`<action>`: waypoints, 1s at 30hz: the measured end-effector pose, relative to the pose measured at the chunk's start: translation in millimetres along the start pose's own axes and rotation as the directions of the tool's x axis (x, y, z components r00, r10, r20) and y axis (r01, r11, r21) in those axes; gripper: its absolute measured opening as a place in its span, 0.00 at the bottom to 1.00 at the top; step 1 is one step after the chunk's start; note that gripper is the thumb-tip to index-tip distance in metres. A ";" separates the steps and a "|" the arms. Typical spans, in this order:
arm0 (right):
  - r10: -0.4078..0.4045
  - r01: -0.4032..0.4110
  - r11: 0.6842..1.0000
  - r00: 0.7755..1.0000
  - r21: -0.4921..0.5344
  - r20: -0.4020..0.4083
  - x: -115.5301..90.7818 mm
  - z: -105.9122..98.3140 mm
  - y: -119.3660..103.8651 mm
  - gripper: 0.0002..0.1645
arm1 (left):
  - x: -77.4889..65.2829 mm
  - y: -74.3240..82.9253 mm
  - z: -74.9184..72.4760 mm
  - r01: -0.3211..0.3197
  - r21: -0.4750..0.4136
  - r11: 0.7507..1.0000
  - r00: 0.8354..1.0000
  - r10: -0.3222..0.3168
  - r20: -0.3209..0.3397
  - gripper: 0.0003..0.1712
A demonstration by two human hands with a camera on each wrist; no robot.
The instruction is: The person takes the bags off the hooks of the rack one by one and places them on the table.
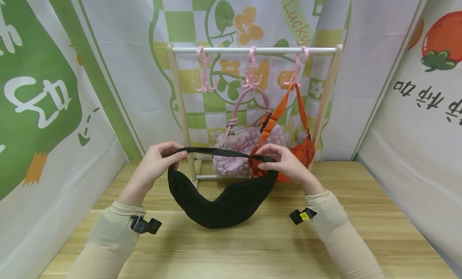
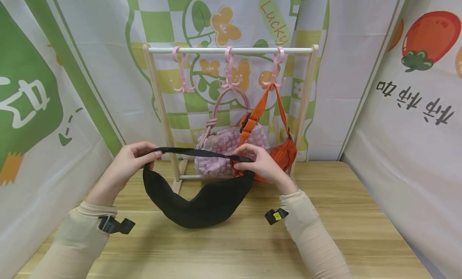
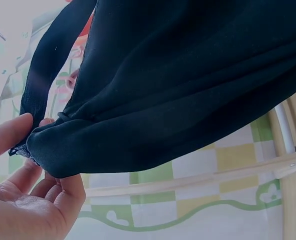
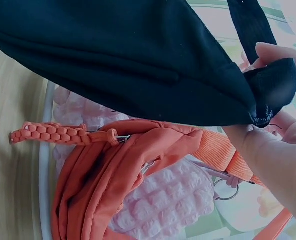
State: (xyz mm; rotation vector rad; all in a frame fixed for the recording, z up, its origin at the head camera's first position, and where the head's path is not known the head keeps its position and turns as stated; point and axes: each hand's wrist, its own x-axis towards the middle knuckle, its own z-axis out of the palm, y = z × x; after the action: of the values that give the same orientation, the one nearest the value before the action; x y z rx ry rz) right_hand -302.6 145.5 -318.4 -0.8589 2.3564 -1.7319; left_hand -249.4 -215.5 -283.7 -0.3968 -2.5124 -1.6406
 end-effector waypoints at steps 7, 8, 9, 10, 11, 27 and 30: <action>0.009 -0.009 1.000 1.000 -0.024 -0.004 -2.2 -0.5 -1.7 0.19 | -1.8 -0.4 -0.9 0.014 0.018 1.000 1.000 -0.013 -0.011 0.19; 0.019 -0.019 1.000 1.000 -0.018 -0.009 -2.6 -0.2 -2.6 0.19 | -1.7 -0.5 -1.0 0.015 0.020 1.000 1.000 -0.014 -0.013 0.20; 0.027 -0.027 1.000 1.000 -0.014 -0.016 -3.0 -0.1 -3.7 0.18 | -1.5 -0.7 -1.0 0.015 0.022 1.000 1.000 -0.015 -0.016 0.20; 0.036 -0.036 0.999 0.999 -0.007 -0.023 -3.4 0.3 -4.6 0.18 | -1.3 -1.0 -1.0 0.015 0.022 1.000 1.000 -0.015 -0.018 0.20; 0.041 -0.041 0.999 0.999 0.002 -0.030 -3.4 0.6 -4.9 0.17 | -1.2 -1.1 -1.1 0.015 0.019 1.000 1.000 -0.014 -0.021 0.20; 0.055 -0.056 0.998 0.993 -0.006 -0.104 -5.8 3.3 -1.2 0.14 | -6.1 -7.3 -2.5 0.032 0.036 0.999 0.999 -0.032 -0.020 0.22; 0.062 -0.063 0.998 0.992 -0.002 -0.111 -6.5 3.8 -1.7 0.14 | -6.5 -8.7 -2.9 0.042 0.045 0.998 0.999 -0.041 -0.022 0.21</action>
State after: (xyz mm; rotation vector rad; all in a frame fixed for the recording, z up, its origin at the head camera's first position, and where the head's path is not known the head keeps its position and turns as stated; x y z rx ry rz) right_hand -295.0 145.0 -319.8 -0.6988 2.4306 -1.7935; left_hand -245.7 -222.5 -291.8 -0.3231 -2.5539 -1.5901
